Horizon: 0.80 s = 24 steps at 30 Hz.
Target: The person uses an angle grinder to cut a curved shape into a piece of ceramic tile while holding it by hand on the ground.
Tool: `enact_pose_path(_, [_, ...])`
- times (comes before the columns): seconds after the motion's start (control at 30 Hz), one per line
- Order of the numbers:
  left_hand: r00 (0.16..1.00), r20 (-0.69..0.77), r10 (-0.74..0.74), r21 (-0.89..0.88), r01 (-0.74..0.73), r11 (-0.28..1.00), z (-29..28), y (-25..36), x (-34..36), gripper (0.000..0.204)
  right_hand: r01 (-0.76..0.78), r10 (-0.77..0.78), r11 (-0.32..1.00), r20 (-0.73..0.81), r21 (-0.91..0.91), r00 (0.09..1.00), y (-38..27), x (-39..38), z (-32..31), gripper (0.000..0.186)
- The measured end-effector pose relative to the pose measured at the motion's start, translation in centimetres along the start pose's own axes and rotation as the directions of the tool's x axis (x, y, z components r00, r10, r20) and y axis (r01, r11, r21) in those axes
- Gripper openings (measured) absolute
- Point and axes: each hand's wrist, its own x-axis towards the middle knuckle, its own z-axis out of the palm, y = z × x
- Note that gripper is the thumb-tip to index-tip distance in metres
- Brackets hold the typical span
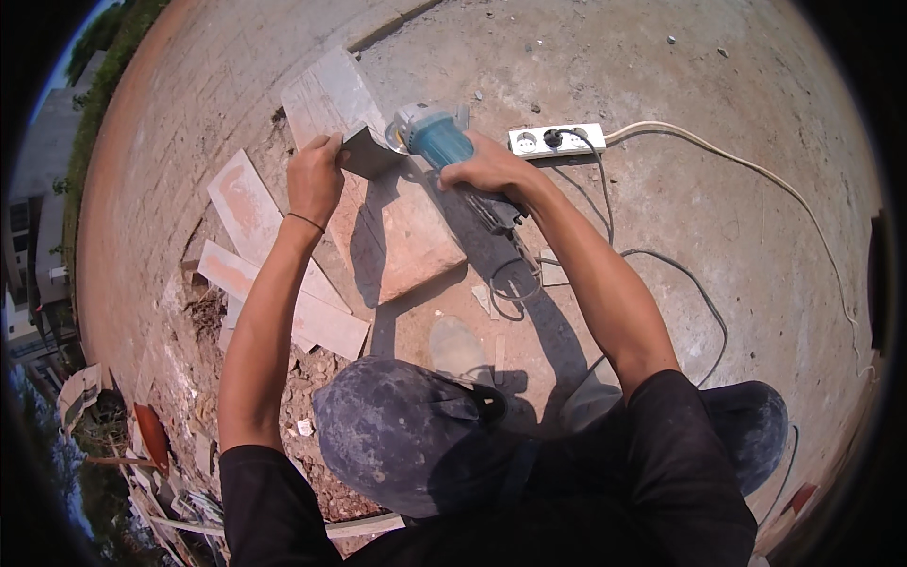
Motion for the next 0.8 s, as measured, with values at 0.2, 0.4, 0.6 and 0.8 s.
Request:
enact_pose_path(0.2, [1.0, 0.01, 0.004, 0.019, -0.004, 1.0, 0.0, -0.2, 0.0, 0.019, 0.009, -0.009, 1.0, 0.039, -0.001, 0.999, -0.1, -0.3, 0.3, 0.078])
enact_pose_path(0.4, [1.0, -0.007, 0.01, 0.01, -0.01, 1.0, 0.2, -0.2, 0.1, 0.017, 0.006, -0.008, 0.999, 0.038, 0.04, 0.999, 0.6, -0.4, 0.2, 0.069])
enact_pose_path(0.6, [1.0, 0.009, 0.001, 0.016, -0.001, 1.0, -0.2, -0.3, -0.1, 0.018, -0.048, 0.044, 0.995, 0.053, 0.086, 0.998, -1.7, -1.7, 0.4, 0.075])
enact_pose_path(0.8, [1.0, 0.012, 0.0, 0.011, 0.0, 1.0, 0.2, -0.1, 0.3, 0.018, -0.032, 0.033, 0.997, -0.003, 0.064, 0.999, 1.2, -0.7, 0.6, 0.071])
